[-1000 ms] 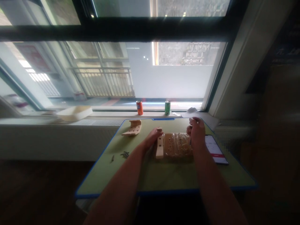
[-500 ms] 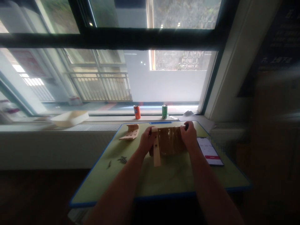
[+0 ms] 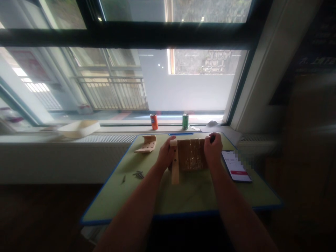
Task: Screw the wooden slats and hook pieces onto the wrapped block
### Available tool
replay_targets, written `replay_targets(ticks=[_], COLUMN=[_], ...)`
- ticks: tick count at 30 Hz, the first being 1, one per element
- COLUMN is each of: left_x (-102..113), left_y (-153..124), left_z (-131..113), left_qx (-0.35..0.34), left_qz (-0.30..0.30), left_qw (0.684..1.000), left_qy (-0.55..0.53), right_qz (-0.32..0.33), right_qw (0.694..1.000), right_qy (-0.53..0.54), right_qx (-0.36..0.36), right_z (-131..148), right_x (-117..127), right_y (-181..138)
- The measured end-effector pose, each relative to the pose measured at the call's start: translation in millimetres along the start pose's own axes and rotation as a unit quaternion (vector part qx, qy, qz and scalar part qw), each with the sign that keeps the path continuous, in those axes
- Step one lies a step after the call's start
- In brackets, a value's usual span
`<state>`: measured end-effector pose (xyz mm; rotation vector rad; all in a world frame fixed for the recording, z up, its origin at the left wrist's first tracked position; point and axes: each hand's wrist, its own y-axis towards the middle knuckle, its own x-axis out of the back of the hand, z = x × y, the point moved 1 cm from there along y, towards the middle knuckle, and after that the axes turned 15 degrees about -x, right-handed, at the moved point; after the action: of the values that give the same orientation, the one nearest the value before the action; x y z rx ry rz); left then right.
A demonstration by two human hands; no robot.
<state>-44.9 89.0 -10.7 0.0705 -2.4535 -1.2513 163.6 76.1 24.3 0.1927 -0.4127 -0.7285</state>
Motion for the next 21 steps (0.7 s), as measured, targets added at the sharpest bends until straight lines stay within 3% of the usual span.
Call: replay_targets(ticks=[7, 10, 14, 16, 19, 21], left_x=[-9, -7, 13, 27, 46, 55], left_y=[-1, 0, 1, 1, -1, -2], left_z=[23, 32, 32, 31, 33, 37], left_qx=[0.116, 0.124, 0.116, 0.108, 0.154, 0.191], left_qz=[0.075, 0.042, -0.013, -0.022, 0.007, 0.052], left_qw=[0.99, 0.991, 0.984, 0.95, 0.835, 0.788], left_qy=[-0.002, 0.032, 0.138, 0.291, 0.528, 0.582], right_qz=[0.117, 0.133, 0.138, 0.144, 0.151, 0.157], right_qw=[0.984, 0.978, 0.976, 0.975, 0.973, 0.971], right_qy=[-0.104, -0.129, -0.139, -0.143, -0.15, -0.154], right_qx=[-0.079, -0.093, -0.092, -0.089, -0.088, -0.089], right_z=[-29, -36, -33, -31, -30, -30], right_x=[-4, -4, -5, -7, -9, -10], right_y=[25, 33, 31, 28, 25, 25])
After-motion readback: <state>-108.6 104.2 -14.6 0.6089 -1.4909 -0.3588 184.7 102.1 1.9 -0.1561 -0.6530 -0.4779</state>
